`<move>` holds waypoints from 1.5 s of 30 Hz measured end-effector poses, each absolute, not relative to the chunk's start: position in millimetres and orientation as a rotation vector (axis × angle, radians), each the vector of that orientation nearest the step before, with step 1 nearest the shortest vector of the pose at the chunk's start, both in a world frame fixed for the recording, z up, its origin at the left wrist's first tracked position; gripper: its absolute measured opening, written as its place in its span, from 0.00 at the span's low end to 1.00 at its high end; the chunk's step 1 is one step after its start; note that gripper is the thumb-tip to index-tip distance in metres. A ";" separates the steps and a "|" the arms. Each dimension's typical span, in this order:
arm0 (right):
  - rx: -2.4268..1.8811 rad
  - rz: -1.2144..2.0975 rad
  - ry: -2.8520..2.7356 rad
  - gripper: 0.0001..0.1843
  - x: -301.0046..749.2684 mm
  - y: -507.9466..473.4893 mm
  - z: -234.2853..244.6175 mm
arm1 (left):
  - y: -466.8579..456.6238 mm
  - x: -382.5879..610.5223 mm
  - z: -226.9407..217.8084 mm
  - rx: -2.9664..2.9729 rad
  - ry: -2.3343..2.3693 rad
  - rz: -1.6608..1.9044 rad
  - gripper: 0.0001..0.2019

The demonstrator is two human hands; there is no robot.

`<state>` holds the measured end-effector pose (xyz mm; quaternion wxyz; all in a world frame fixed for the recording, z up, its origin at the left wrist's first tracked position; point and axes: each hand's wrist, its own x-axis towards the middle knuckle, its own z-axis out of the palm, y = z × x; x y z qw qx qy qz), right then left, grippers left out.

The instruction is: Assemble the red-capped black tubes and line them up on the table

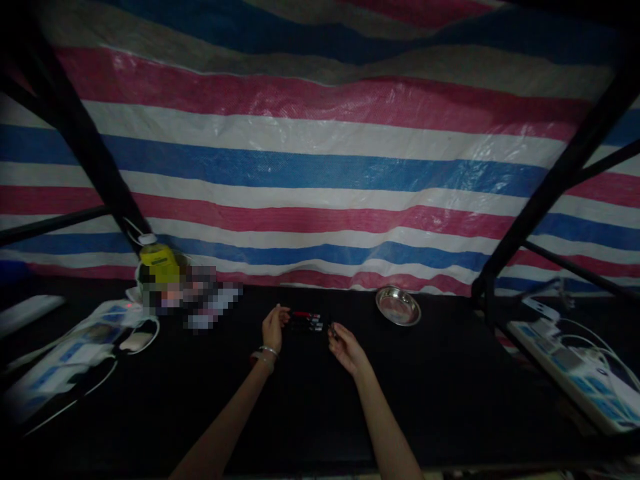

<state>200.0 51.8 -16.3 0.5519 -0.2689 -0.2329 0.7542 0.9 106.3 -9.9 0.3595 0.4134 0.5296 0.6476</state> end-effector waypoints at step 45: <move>-0.794 1.885 -0.803 0.20 188.4 39.4 -12.9 | 37.8 8.3 -8.3 2.441 1.631 1.216 0.15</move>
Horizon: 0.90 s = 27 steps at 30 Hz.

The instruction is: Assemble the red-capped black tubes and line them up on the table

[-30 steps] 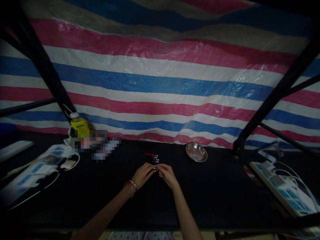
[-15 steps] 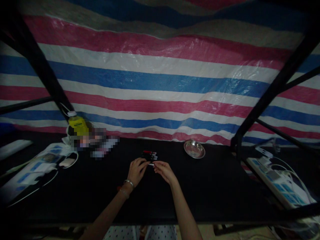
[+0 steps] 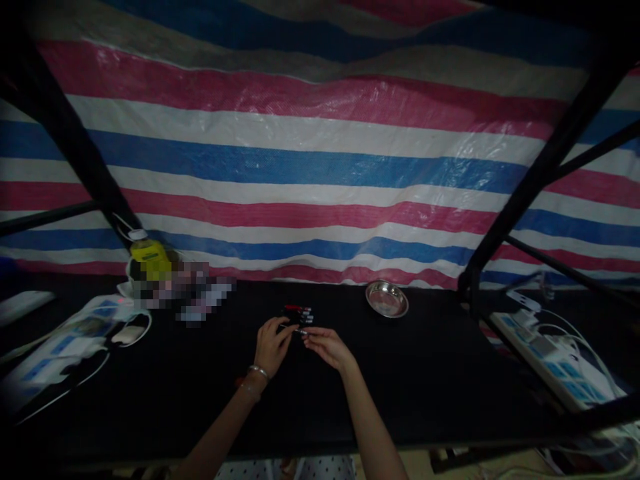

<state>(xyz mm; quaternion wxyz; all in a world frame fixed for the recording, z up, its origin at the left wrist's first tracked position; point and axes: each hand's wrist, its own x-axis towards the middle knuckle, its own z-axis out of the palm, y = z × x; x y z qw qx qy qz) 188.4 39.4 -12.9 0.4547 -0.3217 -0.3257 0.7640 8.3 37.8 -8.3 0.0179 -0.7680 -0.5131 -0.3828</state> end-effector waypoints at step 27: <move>-1.376 0.538 -1.192 0.18 205.8 64.5 -46.1 | 44.2 4.0 -10.7 -2.509 -1.911 -1.199 0.12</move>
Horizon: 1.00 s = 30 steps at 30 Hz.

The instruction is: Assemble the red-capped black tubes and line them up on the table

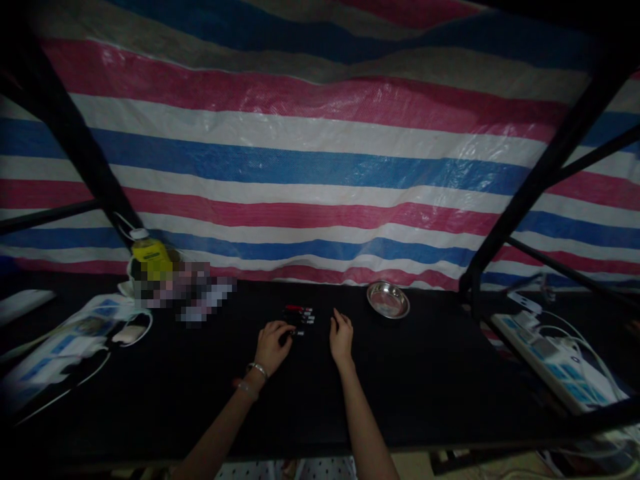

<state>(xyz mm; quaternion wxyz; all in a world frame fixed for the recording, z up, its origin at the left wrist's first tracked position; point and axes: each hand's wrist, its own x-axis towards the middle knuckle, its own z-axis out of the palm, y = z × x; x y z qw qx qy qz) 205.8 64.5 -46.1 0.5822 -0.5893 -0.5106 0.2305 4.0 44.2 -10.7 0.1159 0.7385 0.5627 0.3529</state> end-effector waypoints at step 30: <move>-1.370 0.040 -1.727 0.12 182.1 51.3 -18.9 | 48.2 3.3 -12.4 2.084 1.558 1.169 0.08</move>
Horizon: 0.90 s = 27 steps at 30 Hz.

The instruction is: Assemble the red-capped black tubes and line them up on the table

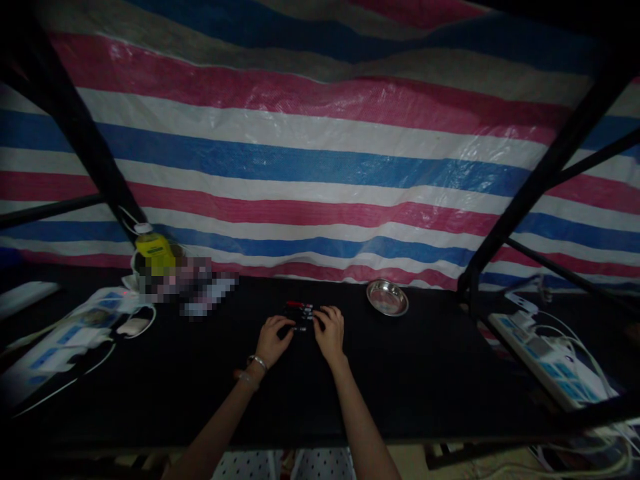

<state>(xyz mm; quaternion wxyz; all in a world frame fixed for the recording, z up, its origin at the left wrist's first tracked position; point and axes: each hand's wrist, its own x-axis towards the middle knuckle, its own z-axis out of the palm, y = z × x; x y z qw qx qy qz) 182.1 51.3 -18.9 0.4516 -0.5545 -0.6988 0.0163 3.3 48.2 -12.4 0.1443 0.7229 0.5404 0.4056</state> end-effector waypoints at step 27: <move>-1.367 0.382 -1.624 0.07 171.4 60.1 -24.5 | 43.8 -4.4 2.7 1.488 1.526 1.551 0.12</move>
